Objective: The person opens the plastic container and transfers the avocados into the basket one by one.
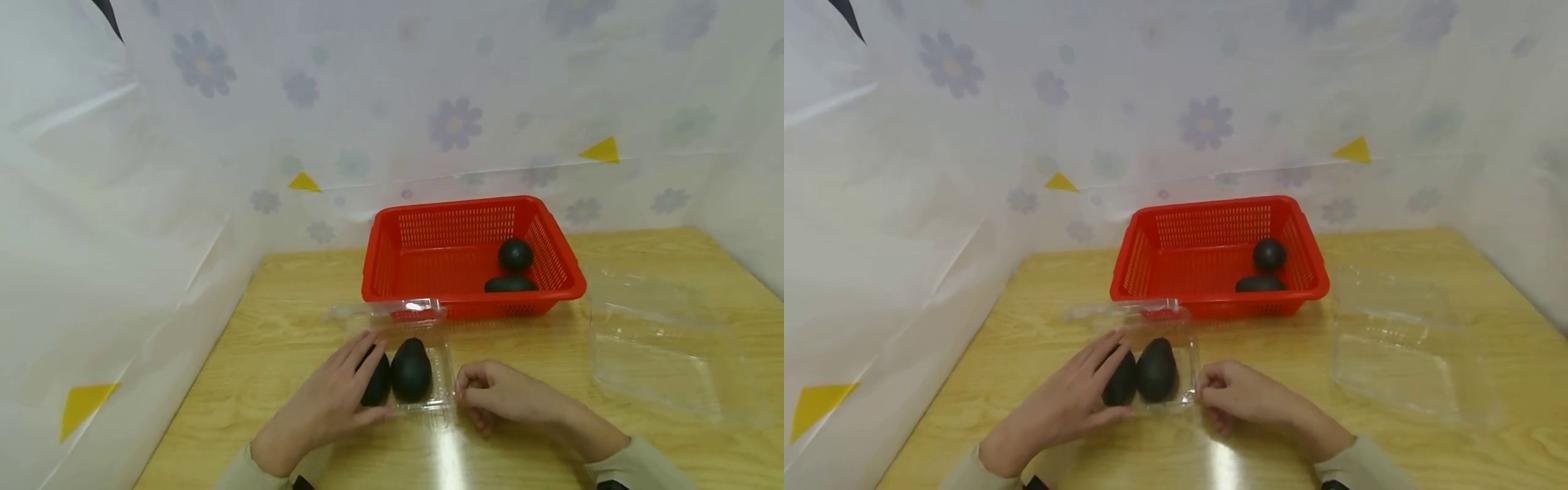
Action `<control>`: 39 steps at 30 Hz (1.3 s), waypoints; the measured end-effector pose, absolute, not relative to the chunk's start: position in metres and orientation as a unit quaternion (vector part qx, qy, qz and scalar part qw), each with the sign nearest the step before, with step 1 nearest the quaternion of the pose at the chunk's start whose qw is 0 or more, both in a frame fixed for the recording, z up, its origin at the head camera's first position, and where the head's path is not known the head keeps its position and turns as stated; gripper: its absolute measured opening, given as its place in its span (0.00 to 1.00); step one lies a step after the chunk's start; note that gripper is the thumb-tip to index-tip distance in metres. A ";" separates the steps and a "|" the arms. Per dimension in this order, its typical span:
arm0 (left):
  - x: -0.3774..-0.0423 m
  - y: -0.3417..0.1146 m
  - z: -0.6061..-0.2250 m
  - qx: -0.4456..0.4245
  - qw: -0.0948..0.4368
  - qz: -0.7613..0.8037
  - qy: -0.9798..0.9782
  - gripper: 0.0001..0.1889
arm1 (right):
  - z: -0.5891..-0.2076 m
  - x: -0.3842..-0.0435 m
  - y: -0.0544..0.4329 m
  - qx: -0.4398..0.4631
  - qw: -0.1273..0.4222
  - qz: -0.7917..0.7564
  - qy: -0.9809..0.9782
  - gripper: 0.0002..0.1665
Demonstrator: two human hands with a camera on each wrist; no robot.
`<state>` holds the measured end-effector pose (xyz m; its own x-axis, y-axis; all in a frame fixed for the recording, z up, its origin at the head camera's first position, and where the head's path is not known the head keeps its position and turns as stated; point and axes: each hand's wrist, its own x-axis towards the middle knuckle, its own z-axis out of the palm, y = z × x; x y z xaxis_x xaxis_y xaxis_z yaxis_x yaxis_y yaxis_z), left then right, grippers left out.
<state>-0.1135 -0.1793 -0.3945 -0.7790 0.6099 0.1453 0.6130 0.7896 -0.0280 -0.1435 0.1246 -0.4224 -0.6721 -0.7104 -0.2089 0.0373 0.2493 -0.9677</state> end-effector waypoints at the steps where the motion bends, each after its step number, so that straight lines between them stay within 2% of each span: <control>1: -0.114 -0.179 -0.394 -0.324 0.071 -0.012 -0.943 0.50 | -0.421 -0.143 0.125 -0.238 0.321 -0.556 0.729 0.08; 5: -0.115 -0.180 -0.394 -0.323 0.053 -0.019 -0.945 0.51 | -0.411 -0.143 0.128 -0.249 0.259 -0.508 0.783 0.06; 10: -0.115 -0.183 -0.394 -0.305 0.027 -0.027 -0.952 0.52 | -0.399 -0.139 0.127 -0.259 0.151 -0.476 0.827 0.03; 14: -0.117 -0.184 -0.391 -0.289 0.003 -0.036 -0.956 0.52 | -0.395 -0.135 0.120 -0.304 0.068 -0.480 0.820 0.00; 20: -0.121 -0.183 -0.385 -0.267 -0.035 -0.035 -0.963 0.52 | -0.396 -0.132 0.108 -0.389 -0.028 -0.468 0.793 0.10; 25: -0.123 -0.182 -0.383 -0.255 -0.051 -0.039 -0.965 0.55 | -0.399 -0.131 0.103 -0.411 -0.065 -0.437 0.797 0.14; 28: -0.125 -0.181 -0.383 -0.251 -0.042 -0.047 -0.966 0.58 | -0.401 -0.130 0.098 -0.423 -0.081 -0.417 0.800 0.15; 33: -0.129 -0.179 -0.381 -0.249 -0.025 -0.064 -0.966 0.63 | -0.400 -0.131 0.084 -0.444 -0.072 -0.331 0.829 0.13; 39: -0.130 -0.174 -0.377 -0.243 -0.027 -0.074 -0.967 0.65 | -0.394 -0.143 0.067 -0.492 -0.077 -0.188 0.846 0.19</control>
<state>-0.1303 -0.1745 -0.3765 -0.8807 0.4734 -0.0155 0.4654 0.8711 0.1568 -0.1430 0.0669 -0.3939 -0.5037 -0.8043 0.3152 -0.8621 0.4447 -0.2430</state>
